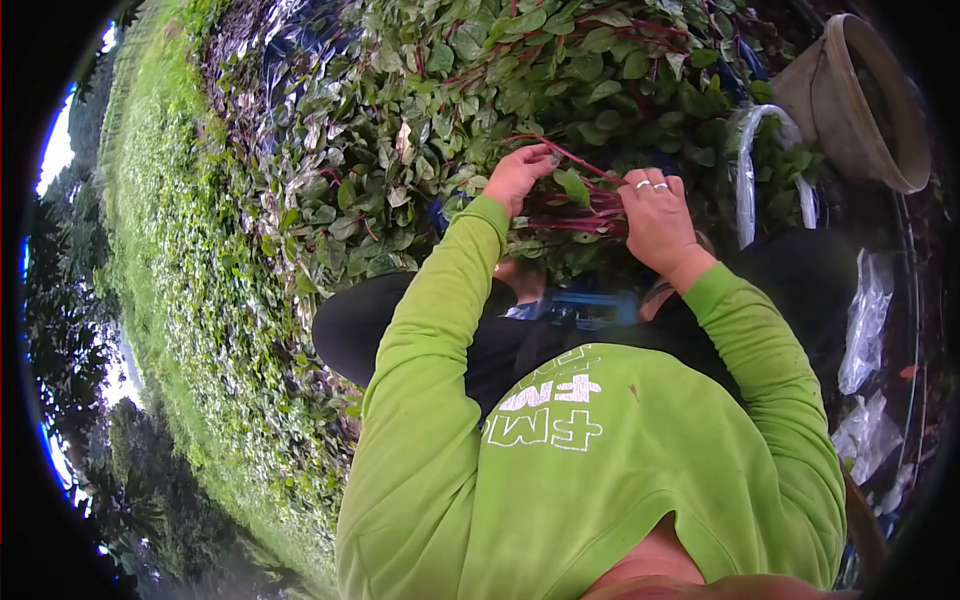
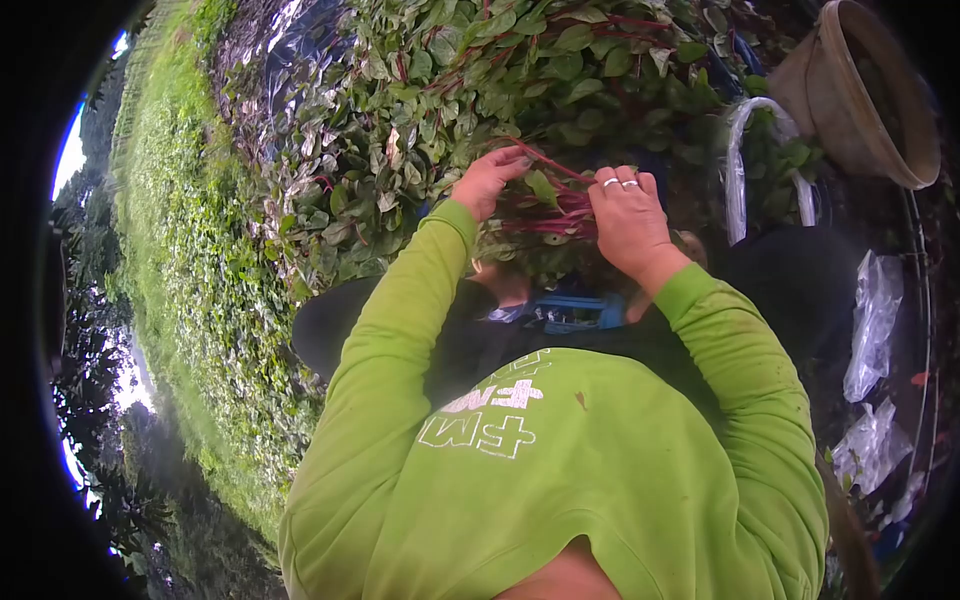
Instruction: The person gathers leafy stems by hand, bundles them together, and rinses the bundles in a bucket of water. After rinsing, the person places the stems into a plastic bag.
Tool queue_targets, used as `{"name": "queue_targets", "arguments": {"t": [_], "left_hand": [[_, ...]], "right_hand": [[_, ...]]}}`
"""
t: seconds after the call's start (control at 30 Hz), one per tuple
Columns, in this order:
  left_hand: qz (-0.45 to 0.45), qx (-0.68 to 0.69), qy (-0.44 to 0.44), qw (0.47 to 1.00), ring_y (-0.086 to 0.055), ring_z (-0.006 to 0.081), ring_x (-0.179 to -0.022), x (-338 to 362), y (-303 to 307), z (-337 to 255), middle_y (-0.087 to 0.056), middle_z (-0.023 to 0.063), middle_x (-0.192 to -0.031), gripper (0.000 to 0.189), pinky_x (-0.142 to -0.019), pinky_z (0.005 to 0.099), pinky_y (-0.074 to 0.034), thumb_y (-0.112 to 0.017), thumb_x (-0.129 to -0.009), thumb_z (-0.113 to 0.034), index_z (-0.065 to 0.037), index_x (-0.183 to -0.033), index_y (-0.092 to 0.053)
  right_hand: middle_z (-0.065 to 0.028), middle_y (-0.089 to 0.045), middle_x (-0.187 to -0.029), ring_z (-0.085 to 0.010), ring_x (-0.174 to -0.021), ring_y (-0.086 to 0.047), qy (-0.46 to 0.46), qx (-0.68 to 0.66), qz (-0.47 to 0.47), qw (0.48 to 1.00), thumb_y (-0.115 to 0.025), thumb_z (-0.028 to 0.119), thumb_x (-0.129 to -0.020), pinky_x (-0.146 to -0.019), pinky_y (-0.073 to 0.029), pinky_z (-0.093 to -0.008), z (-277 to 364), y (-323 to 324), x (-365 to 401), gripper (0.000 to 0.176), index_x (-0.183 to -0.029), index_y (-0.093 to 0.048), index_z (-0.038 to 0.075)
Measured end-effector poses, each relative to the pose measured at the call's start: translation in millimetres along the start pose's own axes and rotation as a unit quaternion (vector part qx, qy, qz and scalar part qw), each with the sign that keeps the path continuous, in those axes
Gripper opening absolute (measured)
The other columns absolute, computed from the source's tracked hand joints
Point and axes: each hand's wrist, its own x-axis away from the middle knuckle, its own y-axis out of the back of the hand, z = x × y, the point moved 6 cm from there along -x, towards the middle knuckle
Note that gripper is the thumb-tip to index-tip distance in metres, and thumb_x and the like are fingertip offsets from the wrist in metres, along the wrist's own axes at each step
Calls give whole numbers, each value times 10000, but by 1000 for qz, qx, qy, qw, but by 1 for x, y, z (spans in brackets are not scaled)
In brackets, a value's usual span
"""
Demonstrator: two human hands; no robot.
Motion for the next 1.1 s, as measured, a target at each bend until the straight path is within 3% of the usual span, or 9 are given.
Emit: {"name": "queue_targets", "arguments": {"t": [0.23,0.3,0.37,0.5,0.63,0.8,0.9,1.03,1.1], "left_hand": [[-246,-393,-104,880,-698,327,-1007,-1,58,-35,-772,66,-927,183,-923,401,-508,-714,-898,-153,-135,-1063,-788],[-339,-524,-17,781,-641,431,-1123,7,105,-48,-748,124,-1114,251,-1003,446,-485,-671,-872,-124,-149,-1096,-781],[-362,-522,-167,754,-613,409,-1188,5,105,-48,-705,119,-1223,277,-1012,487,-486,-610,-876,-80,-161,-1071,-788],[-81,-657,-344,666,-467,396,-1382,11,45,-53,-609,71,-1400,319,-1153,542,-367,-592,-858,-48,-206,-1041,-799],[91,-754,-307,573,-458,351,-1405,21,14,-71,-677,26,-1257,272,-1206,530,-299,-625,-829,-87,-228,-991,-792],[127,-806,-334,471,-567,332,-1249,23,6,-61,-691,76,-1135,167,-1163,547,-352,-635,-832,-125,-112,-972,-727],[21,-881,-176,438,-610,313,-1166,12,29,-72,-696,126,-1106,209,-1144,547,-359,-616,-834,-126,-72,-1011,-714],[-118,-768,-103,621,-412,419,-1419,27,63,-80,-472,236,-1498,862,-1181,622,-245,-709,-879,-497,4,-1511,-406],[84,-623,-251,736,-256,432,-1516,44,-7,-80,-332,239,-1598,1265,-1211,611,-197,-795,-703,-687,-2,-1591,-211]], "right_hand": [[-106,-607,-1158,-282,-1112,-550,5,4,42,999,-659,79,-712,-940,-389,-409,3,-3,-2,298,-1009,-653,53],[-105,-609,-1156,-282,-1116,-551,3,9,44,999,-661,78,-710,-943,-390,-409,2,-4,-1,304,-1013,-654,53],[-103,-610,-1154,-279,-1121,-551,11,8,34,999,-655,74,-716,-949,-390,-412,1,-3,-1,296,-1012,-655,53],[-101,-611,-1153,-274,-1128,-553,32,17,11,999,-638,69,-735,-957,-391,-412,4,-2,-2,273,-1007,-655,51],[-98,-608,-1137,-268,-1126,-556,28,4,21,999,-622,70,-751,-957,-393,-406,3,1,-1,246,-994,-652,52],[-92,-604,-1121,-266,-1121,-558,33,-6,48,998,-616,71,-758,-957,-394,-404,4,-2,-3,233,-988,-650,56],[-93,-607,-1124,-269,-1121,-559,40,-9,53,998,-619,74,-758,-962,-393,-408,8,-4,-1,237,-992,-651,57],[-99,-610,-1124,-271,-1134,-553,18,-6,54,998,-626,74,-752,-982,-388,-421,4,-8,-1,239,-989,-650,50],[-110,-612,-1089,-291,-1094,-567,24,4,-6,1000,-640,61,-728,-966,-401,-428,0,-4,-6,243,-970,-645,39]]}}
